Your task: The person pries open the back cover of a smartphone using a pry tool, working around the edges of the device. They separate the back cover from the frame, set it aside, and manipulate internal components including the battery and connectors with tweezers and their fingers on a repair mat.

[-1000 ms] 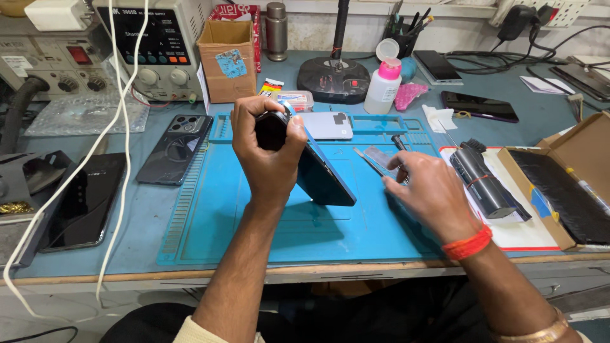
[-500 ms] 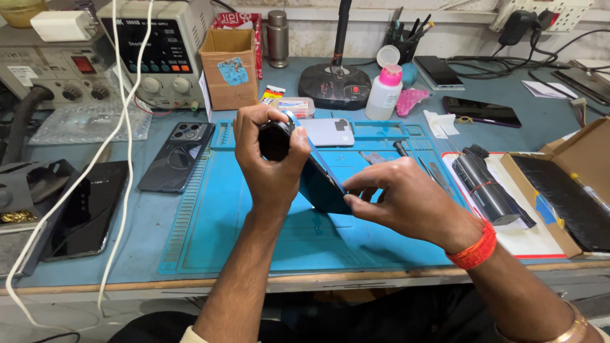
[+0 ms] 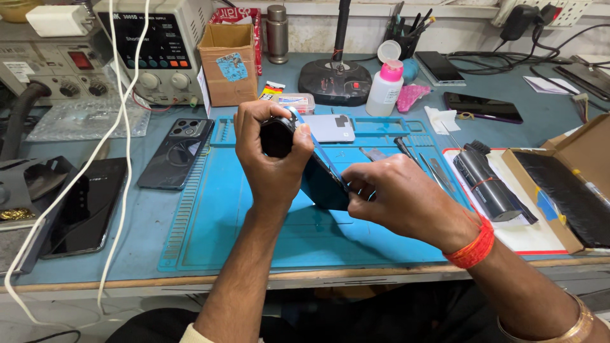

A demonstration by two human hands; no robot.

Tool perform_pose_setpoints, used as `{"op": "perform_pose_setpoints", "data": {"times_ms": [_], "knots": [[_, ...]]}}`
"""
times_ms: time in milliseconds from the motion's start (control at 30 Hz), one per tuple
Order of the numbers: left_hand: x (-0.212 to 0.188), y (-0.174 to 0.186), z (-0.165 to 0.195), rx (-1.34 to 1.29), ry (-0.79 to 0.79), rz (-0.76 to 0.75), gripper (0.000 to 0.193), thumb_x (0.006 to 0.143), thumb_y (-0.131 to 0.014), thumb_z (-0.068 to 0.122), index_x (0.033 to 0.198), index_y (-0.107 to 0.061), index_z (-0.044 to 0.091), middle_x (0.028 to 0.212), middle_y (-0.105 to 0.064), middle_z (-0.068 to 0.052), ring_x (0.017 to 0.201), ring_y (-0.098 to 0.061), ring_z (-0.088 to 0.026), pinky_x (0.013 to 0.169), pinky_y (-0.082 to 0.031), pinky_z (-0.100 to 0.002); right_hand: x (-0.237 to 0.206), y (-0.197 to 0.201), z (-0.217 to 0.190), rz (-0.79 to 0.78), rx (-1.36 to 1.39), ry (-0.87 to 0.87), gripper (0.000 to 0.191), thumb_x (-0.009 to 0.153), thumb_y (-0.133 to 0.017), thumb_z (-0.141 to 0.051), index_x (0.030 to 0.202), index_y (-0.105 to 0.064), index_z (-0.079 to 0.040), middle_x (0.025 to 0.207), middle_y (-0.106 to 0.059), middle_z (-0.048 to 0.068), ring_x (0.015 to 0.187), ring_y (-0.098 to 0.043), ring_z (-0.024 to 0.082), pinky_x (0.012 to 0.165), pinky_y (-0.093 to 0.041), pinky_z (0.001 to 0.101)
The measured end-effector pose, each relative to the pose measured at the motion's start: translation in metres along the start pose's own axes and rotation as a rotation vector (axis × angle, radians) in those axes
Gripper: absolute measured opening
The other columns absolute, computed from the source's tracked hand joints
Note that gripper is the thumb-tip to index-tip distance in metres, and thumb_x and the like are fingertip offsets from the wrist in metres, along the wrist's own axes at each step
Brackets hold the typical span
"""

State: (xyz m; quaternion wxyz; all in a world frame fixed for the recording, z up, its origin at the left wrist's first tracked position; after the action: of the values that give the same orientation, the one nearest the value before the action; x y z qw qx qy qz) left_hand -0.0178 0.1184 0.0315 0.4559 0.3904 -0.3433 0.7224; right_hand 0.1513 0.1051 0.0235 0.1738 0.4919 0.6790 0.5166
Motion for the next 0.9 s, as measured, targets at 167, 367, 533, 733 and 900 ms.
{"op": "perform_pose_setpoints", "data": {"times_ms": [167, 367, 533, 733, 900], "knots": [[0.001, -0.001, -0.001, -0.025, 0.009, -0.01, 0.021, 0.09, -0.074, 0.008, 0.103, -0.058, 0.006, 0.107, -0.053, -0.005, 0.095, -0.053, -0.017, 0.083, -0.048, -0.03, 0.001, -0.001, 0.005, -0.004, 0.076, -0.008, 0.031, 0.074, -0.074, -0.009, 0.104, -0.075, -0.005, 0.071, -0.075, 0.013, 0.061, -0.076, 0.02, 0.062, -0.061, 0.0319], [0.001, -0.001, -0.002, -0.032, 0.017, -0.009, 0.02, 0.09, -0.073, 0.007, 0.103, -0.058, 0.006, 0.104, -0.054, -0.004, 0.096, -0.052, -0.017, 0.085, -0.048, -0.03, 0.001, 0.0, 0.008, 0.015, 0.11, 0.032, 0.03, 0.075, -0.074, -0.006, 0.104, -0.076, -0.004, 0.074, -0.076, 0.012, 0.065, -0.077, 0.016, 0.065, -0.062, 0.0305], [0.001, -0.001, -0.003, -0.027, 0.019, -0.009, 0.02, 0.09, -0.072, 0.007, 0.103, -0.058, 0.006, 0.106, -0.054, -0.004, 0.097, -0.052, -0.017, 0.086, -0.048, -0.03, 0.002, -0.001, 0.011, 0.007, 0.099, 0.018, 0.03, 0.074, -0.074, -0.007, 0.105, -0.076, -0.004, 0.075, -0.076, 0.012, 0.066, -0.077, 0.016, 0.066, -0.062, 0.0308], [0.001, -0.002, -0.002, -0.03, 0.02, -0.014, 0.021, 0.089, -0.072, 0.007, 0.103, -0.057, 0.006, 0.106, -0.055, -0.005, 0.098, -0.053, -0.018, 0.088, -0.048, -0.031, 0.004, 0.001, 0.015, 0.018, 0.081, 0.012, 0.03, 0.075, -0.076, -0.009, 0.105, -0.076, -0.004, 0.076, -0.077, 0.011, 0.067, -0.077, 0.017, 0.067, -0.062, 0.0311], [0.0, -0.005, 0.004, -0.004, -0.022, -0.042, 0.024, 0.086, -0.072, 0.007, 0.103, -0.056, 0.006, 0.102, -0.056, -0.006, 0.098, -0.052, -0.02, 0.089, -0.047, -0.032, 0.001, 0.007, 0.011, 0.047, 0.042, 0.092, 0.028, 0.076, -0.075, -0.008, 0.104, -0.076, -0.004, 0.079, -0.077, 0.013, 0.067, -0.076, 0.018, 0.067, -0.06, 0.0315]]}}
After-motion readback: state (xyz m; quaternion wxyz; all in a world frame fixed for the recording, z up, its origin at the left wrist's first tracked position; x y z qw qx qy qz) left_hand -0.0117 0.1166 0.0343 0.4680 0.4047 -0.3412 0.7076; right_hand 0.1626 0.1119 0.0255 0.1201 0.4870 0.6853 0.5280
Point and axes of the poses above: each hand's wrist, its own x-axis towards the middle knuckle, its own y-axis out of the back of the hand, z = x × y, the point moved 10 cm from there along x, towards the middle knuckle
